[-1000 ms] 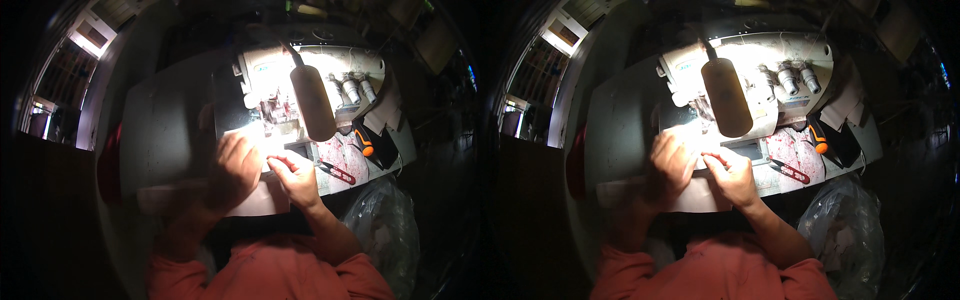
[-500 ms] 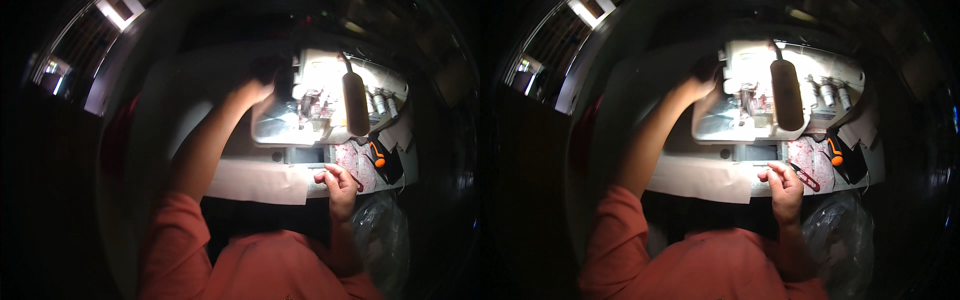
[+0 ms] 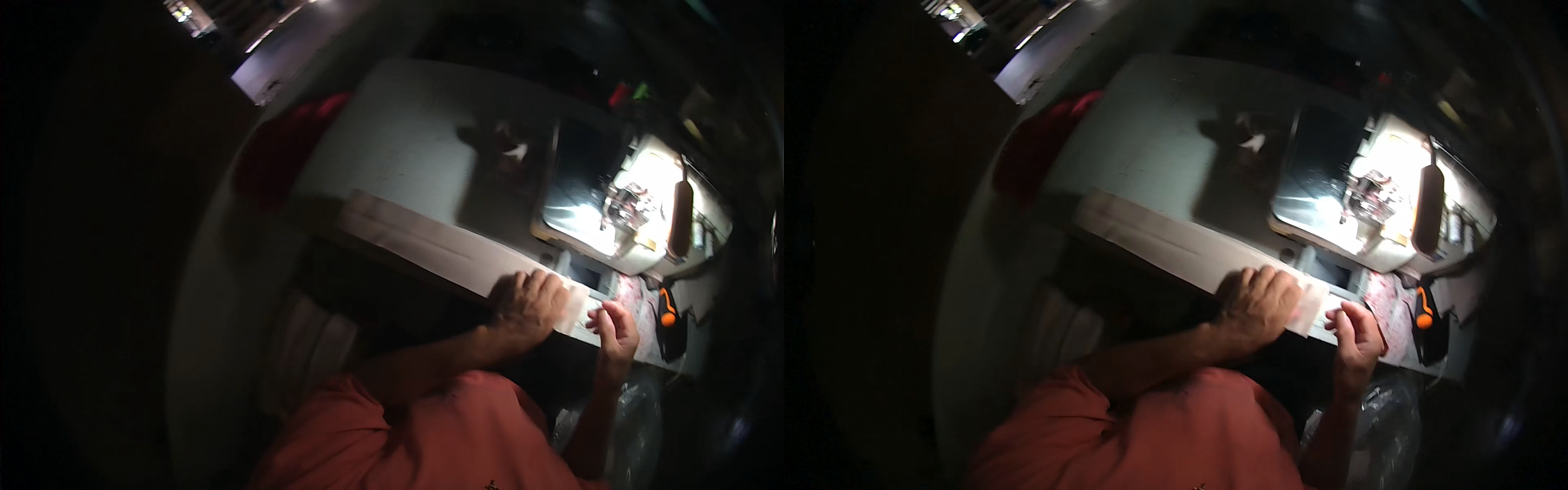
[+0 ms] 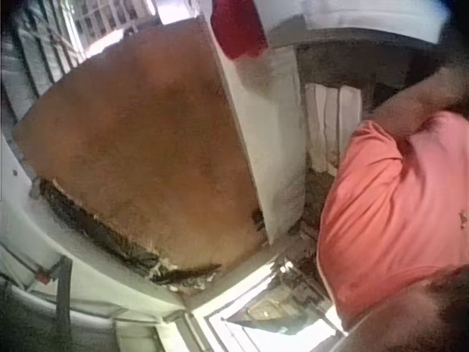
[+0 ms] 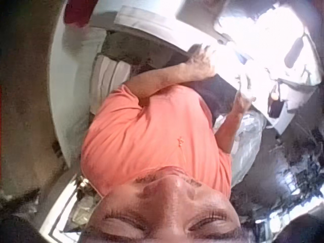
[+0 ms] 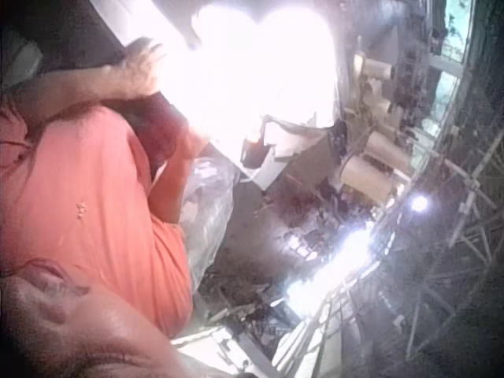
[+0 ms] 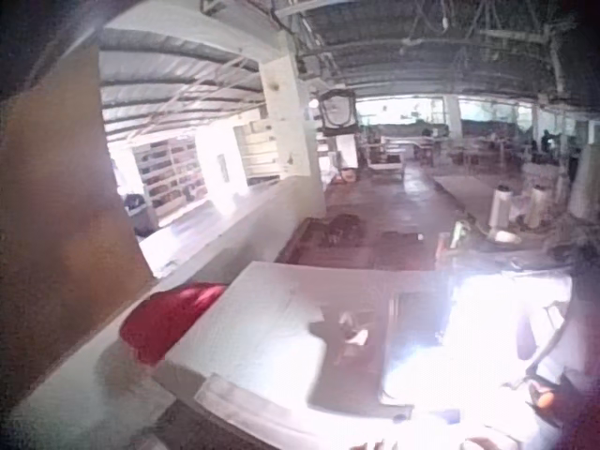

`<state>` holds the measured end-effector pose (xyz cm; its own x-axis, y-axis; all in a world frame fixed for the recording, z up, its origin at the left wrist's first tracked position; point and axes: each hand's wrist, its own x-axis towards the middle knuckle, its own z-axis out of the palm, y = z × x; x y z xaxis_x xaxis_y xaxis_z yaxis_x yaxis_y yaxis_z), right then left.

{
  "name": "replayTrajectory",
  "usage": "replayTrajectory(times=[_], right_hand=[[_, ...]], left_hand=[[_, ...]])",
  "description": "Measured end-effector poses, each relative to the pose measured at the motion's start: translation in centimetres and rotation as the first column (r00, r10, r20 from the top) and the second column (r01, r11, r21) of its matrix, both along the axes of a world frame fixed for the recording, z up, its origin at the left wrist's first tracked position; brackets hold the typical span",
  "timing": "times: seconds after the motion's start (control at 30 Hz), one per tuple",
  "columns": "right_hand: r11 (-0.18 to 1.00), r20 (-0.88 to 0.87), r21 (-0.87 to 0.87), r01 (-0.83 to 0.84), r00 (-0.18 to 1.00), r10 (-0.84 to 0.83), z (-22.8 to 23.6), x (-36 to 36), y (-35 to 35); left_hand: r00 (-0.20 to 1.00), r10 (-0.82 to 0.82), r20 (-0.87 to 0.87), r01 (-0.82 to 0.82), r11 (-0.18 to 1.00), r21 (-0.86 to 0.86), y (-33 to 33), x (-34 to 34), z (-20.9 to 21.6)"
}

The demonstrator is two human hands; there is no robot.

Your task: The person removes fabric pieces from a plastic bag and places them on a table. They then fold a long strip of fabric by hand into smaller sections and stack the folded pieces on the table.

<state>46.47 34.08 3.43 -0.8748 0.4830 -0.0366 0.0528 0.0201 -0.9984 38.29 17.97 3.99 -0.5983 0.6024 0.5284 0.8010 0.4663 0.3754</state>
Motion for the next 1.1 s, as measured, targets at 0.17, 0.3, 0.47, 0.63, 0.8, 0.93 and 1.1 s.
replayTrajectory(times=[0.17,0.3,0.47,0.63,0.8,0.93,1.1], right_hand=[[0.999,0.031,0.026,0.048,0.998,-0.048,1.0,0.7,0.4],[0.995,0.132,-0.063,-0.073,0.988,0.080,2.4,0.2,-0.4],[0.945,0.127,0.111,-0.306,0.948,0.292,3.5,-3.2,-2.6],[0.978,-0.084,0.017,-0.207,0.975,0.208,5.6,-2.8,-3.8],[0.905,-0.051,-0.408,-0.118,0.993,0.107,3.6,-1.6,-1.9],[0.939,0.086,-0.309,-0.153,0.978,0.188,3.4,-2.9,-3.0],[0.698,-0.102,-0.679,-0.229,0.970,0.219,3.9,-4.0,-5.3]], left_hand=[[0.979,-0.142,0.148,0.133,0.989,0.068,0.0,-1.9,-2.0],[0.910,-0.240,0.338,0.144,0.948,0.284,-0.4,-2.1,-1.4],[0.983,-0.090,0.160,0.032,0.943,0.332,-1.5,0.2,-0.2],[-0.035,-0.930,0.366,-0.283,0.360,0.889,-7.3,0.4,-2.8],[0.684,-0.566,0.460,-0.639,-0.159,0.753,-16.0,-7.7,0.0],[0.799,-0.313,0.514,-0.429,0.302,0.851,-11.0,-6.3,3.6],[0.956,-0.266,0.125,0.240,0.952,0.191,-1.3,-0.3,3.3]])
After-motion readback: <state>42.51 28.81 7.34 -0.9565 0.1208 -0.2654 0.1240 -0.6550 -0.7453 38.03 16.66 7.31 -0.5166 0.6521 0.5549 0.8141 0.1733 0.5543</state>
